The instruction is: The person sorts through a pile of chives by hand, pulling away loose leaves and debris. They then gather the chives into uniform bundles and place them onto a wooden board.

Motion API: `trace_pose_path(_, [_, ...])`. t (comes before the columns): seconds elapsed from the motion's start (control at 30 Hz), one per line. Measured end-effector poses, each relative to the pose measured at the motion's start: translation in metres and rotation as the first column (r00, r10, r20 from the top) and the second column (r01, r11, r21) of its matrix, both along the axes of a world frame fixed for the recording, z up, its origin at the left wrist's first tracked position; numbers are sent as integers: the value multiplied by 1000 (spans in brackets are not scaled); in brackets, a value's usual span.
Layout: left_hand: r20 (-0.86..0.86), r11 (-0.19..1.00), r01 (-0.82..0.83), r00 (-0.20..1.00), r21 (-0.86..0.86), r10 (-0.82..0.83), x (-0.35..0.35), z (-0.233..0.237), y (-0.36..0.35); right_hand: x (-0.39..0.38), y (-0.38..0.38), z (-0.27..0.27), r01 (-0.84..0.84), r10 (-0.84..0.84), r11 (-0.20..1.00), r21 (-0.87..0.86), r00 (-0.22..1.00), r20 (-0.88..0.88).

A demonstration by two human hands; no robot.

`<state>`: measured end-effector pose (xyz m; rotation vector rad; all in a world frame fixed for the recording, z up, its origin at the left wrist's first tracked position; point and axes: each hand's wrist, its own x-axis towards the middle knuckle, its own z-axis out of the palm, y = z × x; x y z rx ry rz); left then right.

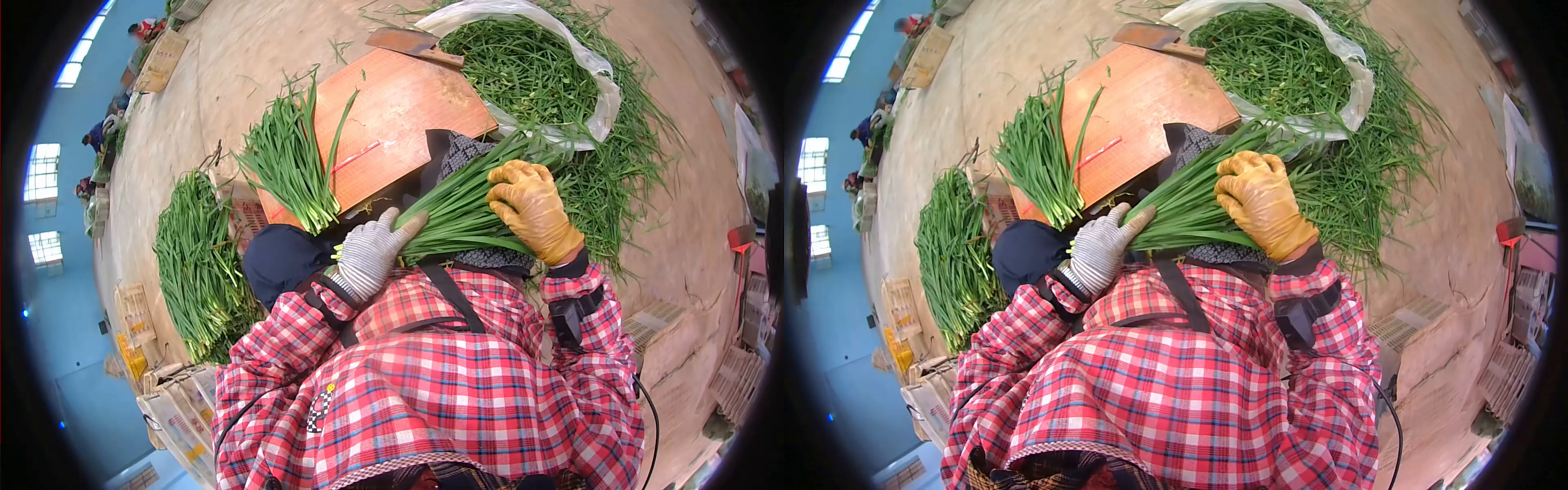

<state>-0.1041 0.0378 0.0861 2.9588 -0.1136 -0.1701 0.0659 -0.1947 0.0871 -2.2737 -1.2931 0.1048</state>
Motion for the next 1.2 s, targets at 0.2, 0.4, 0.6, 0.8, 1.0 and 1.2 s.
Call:
trace_pose_path(0.2, [-52, 1000, -10, 999, -17, 9, -1, -3, 0, -8, 4, -1, 125, -110, 964, 236, 991, -77])
trace_pose_path(0.4, [47, 995, 3, 999, -102, 2, -5, -17, 15, 35, -97, -4, 759, -425, 494, 425, 637, -643])
trace_pose_path(0.6, [45, 996, 65, 997, -53, -62, -3, -11, 11, 52, -152, 4, 700, -761, 643, 312, 629, 158])
trace_pose_path(0.8, [-83, 991, 130, 988, -34, -133, -4, 3, 8, 42, -2, 43, 149, -148, 954, 261, 989, -25])
trace_pose_path(1.0, [-74, 958, -222, 974, -180, 212, -56, 48, 46, 77, 157, -46, -162, 196, 963, 214, 969, -151])
trace_pose_path(1.2, [-523, -179, -572, 520, -800, 675, -126, 78, 94, 78, 281, -135, 62, -72, 995, -80, 990, -119])
